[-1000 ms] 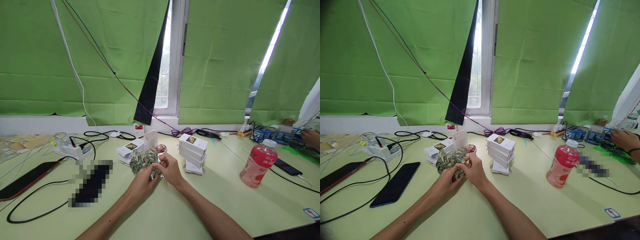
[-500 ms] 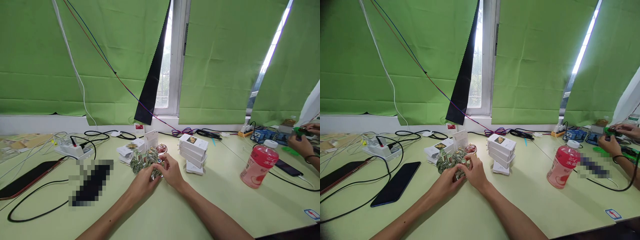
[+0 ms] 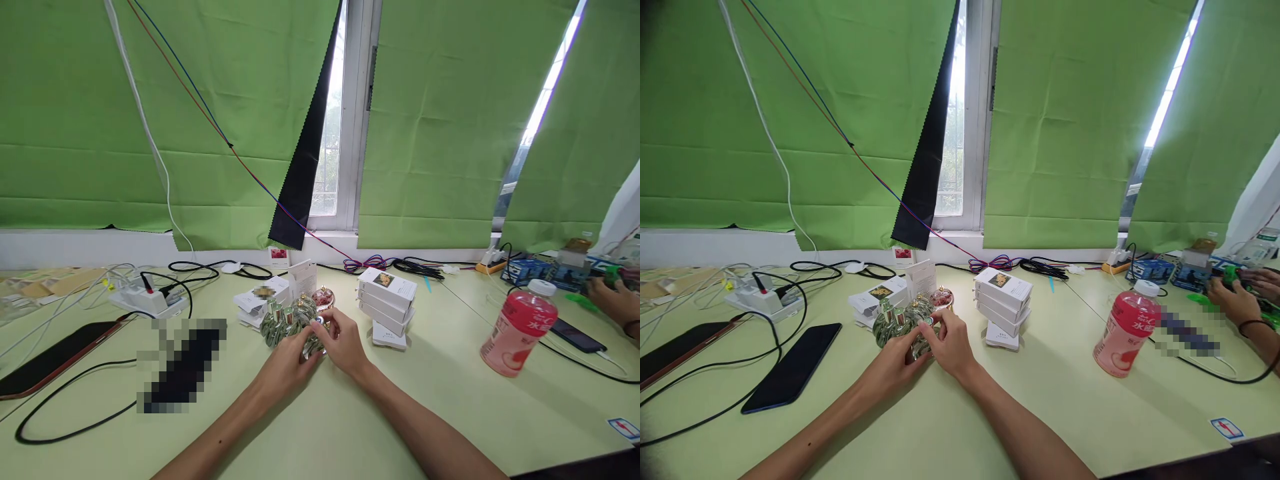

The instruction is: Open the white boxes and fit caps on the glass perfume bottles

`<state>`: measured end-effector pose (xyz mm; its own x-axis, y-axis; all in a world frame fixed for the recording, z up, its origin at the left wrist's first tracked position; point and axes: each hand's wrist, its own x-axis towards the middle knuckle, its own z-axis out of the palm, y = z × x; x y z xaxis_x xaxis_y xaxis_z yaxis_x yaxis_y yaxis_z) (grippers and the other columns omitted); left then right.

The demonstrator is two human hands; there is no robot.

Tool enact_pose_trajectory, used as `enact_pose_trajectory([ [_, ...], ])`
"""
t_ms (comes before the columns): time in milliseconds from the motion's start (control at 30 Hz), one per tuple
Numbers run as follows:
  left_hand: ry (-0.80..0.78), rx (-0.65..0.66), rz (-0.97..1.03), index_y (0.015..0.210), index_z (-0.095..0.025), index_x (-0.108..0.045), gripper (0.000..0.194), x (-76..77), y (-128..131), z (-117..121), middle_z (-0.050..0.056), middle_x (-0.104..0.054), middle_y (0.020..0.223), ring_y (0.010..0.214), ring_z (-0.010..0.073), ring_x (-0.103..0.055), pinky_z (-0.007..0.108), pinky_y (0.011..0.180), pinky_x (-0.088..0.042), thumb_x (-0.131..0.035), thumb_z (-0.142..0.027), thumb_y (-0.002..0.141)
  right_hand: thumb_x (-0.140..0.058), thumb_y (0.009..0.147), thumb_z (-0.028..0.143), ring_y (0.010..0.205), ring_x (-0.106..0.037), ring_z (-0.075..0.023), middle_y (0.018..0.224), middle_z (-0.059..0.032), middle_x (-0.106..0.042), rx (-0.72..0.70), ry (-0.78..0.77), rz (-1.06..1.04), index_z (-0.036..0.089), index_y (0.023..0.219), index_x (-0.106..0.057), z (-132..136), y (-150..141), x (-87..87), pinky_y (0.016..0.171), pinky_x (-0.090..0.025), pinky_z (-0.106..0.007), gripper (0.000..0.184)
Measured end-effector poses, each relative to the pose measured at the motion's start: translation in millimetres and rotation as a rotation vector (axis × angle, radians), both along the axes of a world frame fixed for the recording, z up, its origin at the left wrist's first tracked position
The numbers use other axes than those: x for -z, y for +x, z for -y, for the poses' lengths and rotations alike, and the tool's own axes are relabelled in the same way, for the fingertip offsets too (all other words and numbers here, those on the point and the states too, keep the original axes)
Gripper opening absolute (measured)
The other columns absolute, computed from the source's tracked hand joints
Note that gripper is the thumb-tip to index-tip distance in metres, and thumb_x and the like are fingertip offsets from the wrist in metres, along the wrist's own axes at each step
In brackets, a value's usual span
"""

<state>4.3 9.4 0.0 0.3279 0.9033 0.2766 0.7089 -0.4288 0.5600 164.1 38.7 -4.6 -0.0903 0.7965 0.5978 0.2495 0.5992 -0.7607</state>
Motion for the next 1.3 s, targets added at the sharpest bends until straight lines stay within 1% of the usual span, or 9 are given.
enact_pose_trajectory([
  [167, -0.007, 0.002, 0.004, 0.125, -0.020, -0.057, 0.038, -1.4, 0.5, 1.2, -0.001, -0.062, 0.071, 0.051, 0.0143, -0.050, 0.025, 0.052, -0.032, -0.052, -0.036, 0.091, -0.059, 0.088, 0.041, 0.048, -0.039, -0.0106, 0.054, 0.0081, -0.042, 0.000, -0.038, -0.015, 0.017, 0.086, -0.063, 1.1, -0.1, -3.1, 0.054, -0.034, -0.026, 0.025],
  [467, -0.016, -0.015, 0.001, 0.123, -0.019, -0.058, 0.038, -2.4, 1.2, 1.7, -0.002, -0.059, 0.066, 0.051, 0.0154, -0.050, 0.025, 0.051, -0.031, -0.052, -0.037, 0.090, -0.059, 0.087, 0.042, 0.048, -0.036, -0.0104, 0.052, 0.0085, -0.039, -0.001, -0.061, -0.017, 0.018, 0.084, -0.063, 3.2, 0.7, -7.0, 0.051, -0.033, -0.024, 0.025],
  [567, -0.015, -0.013, -0.010, 0.123, -0.019, -0.058, 0.037, -1.6, 0.9, 1.5, -0.002, -0.060, 0.066, 0.051, 0.0157, -0.052, 0.025, 0.052, -0.032, -0.051, -0.037, 0.091, -0.058, 0.087, 0.042, 0.048, -0.037, -0.0104, 0.053, 0.0078, -0.041, 0.001, -0.061, -0.012, 0.018, 0.083, -0.063, 2.8, 0.6, -6.8, 0.051, -0.033, -0.025, 0.025],
  [667, -0.008, -0.014, -0.028, 0.124, -0.020, -0.057, 0.037, -1.2, 1.0, 1.5, -0.002, -0.061, 0.068, 0.052, 0.0160, -0.053, 0.025, 0.053, -0.033, -0.051, -0.037, 0.092, -0.058, 0.087, 0.041, 0.048, -0.037, -0.0104, 0.054, 0.0072, -0.042, -0.001, -0.063, -0.008, 0.017, 0.083, -0.064, 2.5, 0.5, -6.5, 0.051, -0.033, -0.025, 0.024],
  [767, -0.005, -0.021, -0.040, 0.127, -0.020, -0.056, 0.039, -0.8, 0.9, 1.1, -0.001, -0.062, 0.071, 0.053, 0.0158, -0.053, 0.025, 0.053, -0.033, -0.052, -0.037, 0.092, -0.059, 0.087, 0.039, 0.047, -0.037, -0.0105, 0.053, 0.0078, -0.041, -0.005, -0.064, -0.006, 0.017, 0.083, -0.063, 2.4, 0.5, -6.1, 0.052, -0.033, -0.025, 0.022],
  [1000, -0.003, -0.007, -0.032, 0.127, -0.021, -0.055, 0.039, 0.0, -0.1, 1.0, -0.002, -0.061, 0.070, 0.051, 0.0146, -0.050, 0.024, 0.052, -0.031, -0.051, -0.035, 0.091, -0.060, 0.086, 0.041, 0.049, -0.037, -0.0109, 0.054, 0.0081, -0.040, -0.029, -0.082, -0.004, 0.017, 0.087, -0.063, 3.6, 1.8, -6.9, 0.053, -0.034, -0.025, 0.024],
  [1133, 0.009, 0.003, -0.009, 0.121, -0.021, -0.057, 0.033, -0.1, 0.4, 1.3, -0.003, -0.060, 0.070, 0.051, 0.0135, -0.049, 0.024, 0.052, -0.031, -0.051, -0.033, 0.091, -0.061, 0.085, 0.040, 0.049, -0.037, -0.0106, 0.054, 0.0084, -0.040, -0.038, -0.079, 0.002, 0.017, 0.087, -0.063, 4.7, 3.0, -8.6, 0.053, -0.033, -0.025, 0.023],
  [1300, 0.024, 0.000, 0.020, 0.096, -0.019, -0.058, 0.016, 2.1, 0.5, -0.4, -0.003, -0.060, 0.069, 0.052, 0.0121, -0.046, 0.024, 0.051, -0.028, -0.052, -0.032, 0.089, -0.066, 0.082, 0.037, 0.049, -0.039, -0.0103, 0.054, 0.0091, -0.041, -0.039, -0.063, 0.042, 0.016, 0.091, -0.065, 3.8, 3.3, -7.2, 0.053, -0.033, -0.024, 0.023],
])
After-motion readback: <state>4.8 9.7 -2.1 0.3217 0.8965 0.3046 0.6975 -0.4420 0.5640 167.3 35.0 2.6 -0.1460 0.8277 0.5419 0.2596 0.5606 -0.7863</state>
